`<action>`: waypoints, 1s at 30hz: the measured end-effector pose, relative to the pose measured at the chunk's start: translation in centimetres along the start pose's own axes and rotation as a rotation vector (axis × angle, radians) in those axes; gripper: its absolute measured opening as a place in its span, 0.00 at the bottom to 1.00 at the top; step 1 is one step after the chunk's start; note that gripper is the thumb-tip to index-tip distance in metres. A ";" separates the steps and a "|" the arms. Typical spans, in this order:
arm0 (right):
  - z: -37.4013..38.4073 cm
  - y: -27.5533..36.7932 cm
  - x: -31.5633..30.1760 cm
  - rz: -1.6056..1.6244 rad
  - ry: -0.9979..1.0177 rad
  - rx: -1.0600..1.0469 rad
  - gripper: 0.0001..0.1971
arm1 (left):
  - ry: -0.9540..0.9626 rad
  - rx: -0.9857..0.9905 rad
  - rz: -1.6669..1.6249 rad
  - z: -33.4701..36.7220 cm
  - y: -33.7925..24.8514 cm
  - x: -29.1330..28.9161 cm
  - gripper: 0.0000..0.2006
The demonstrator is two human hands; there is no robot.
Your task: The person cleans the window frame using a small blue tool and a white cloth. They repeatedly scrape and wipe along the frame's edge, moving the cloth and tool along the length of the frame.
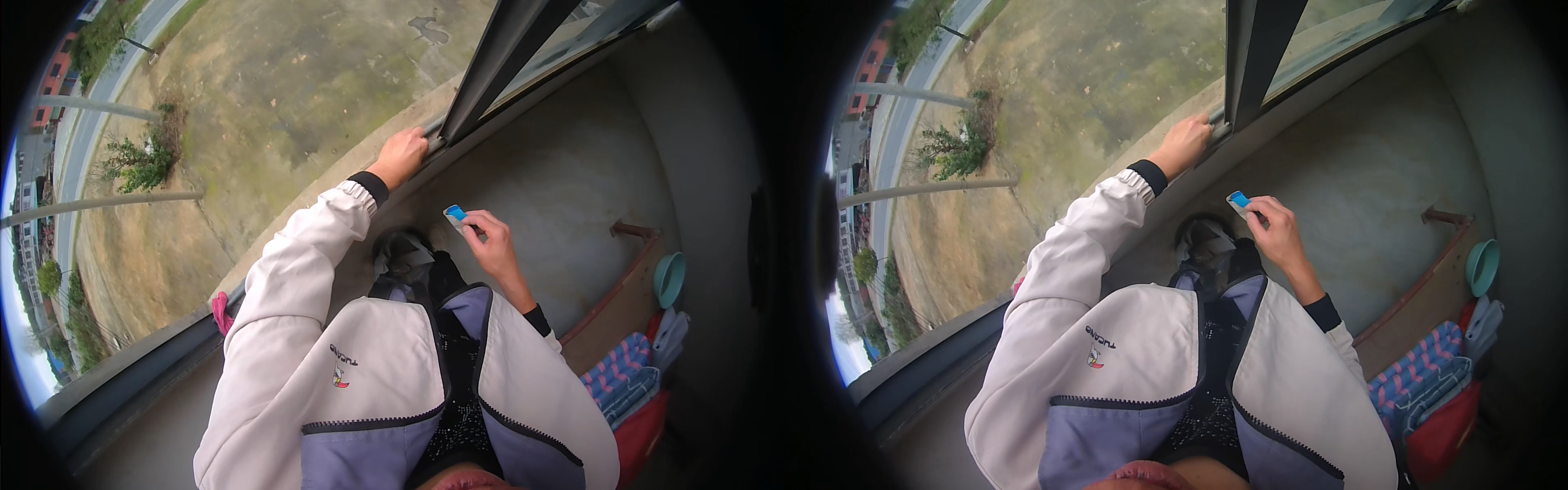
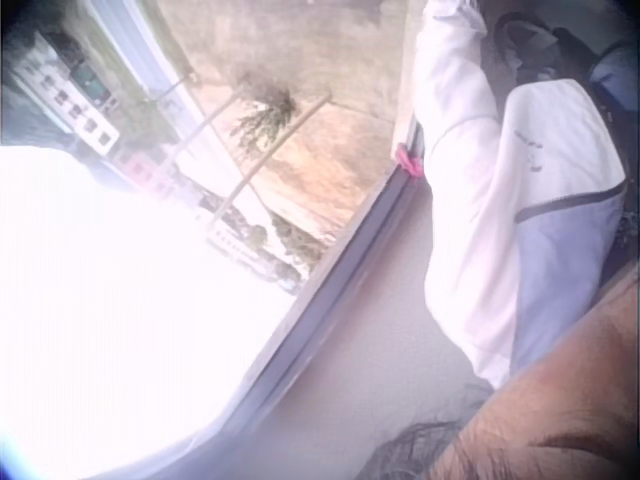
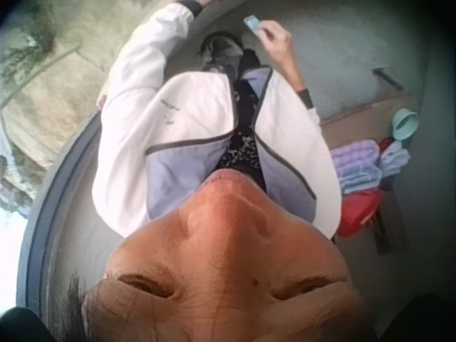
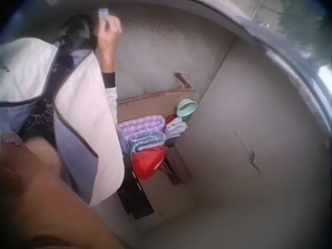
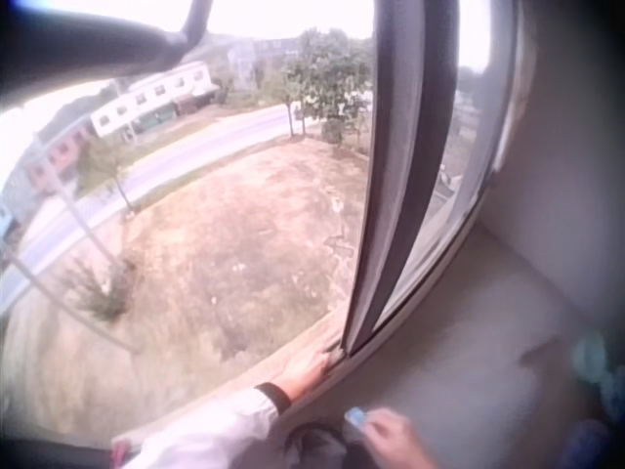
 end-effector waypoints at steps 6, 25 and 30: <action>0.5 1.0 1.6 -0.009 0.048 -0.045 0.06 | 0.084 -0.167 0.047 -11.4 2.3 -2.4 0.06; 2.8 -0.2 -0.8 -0.060 -0.047 -0.040 0.05 | -0.152 0.007 -0.226 0.0 -3.9 -1.6 0.07; 2.1 -1.1 -2.5 -0.065 -0.090 0.055 0.05 | 0.023 0.081 -0.076 0.4 -3.8 0.6 0.07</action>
Point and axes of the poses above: each hand's wrist, its own z-axis towards the middle knuckle, its own x-axis out of the palm, y = z × x, the point moved 8 cm from there along z, towards the middle knuckle, and after that the axes turned 4 degrees about -y, right-handed, at the moved point
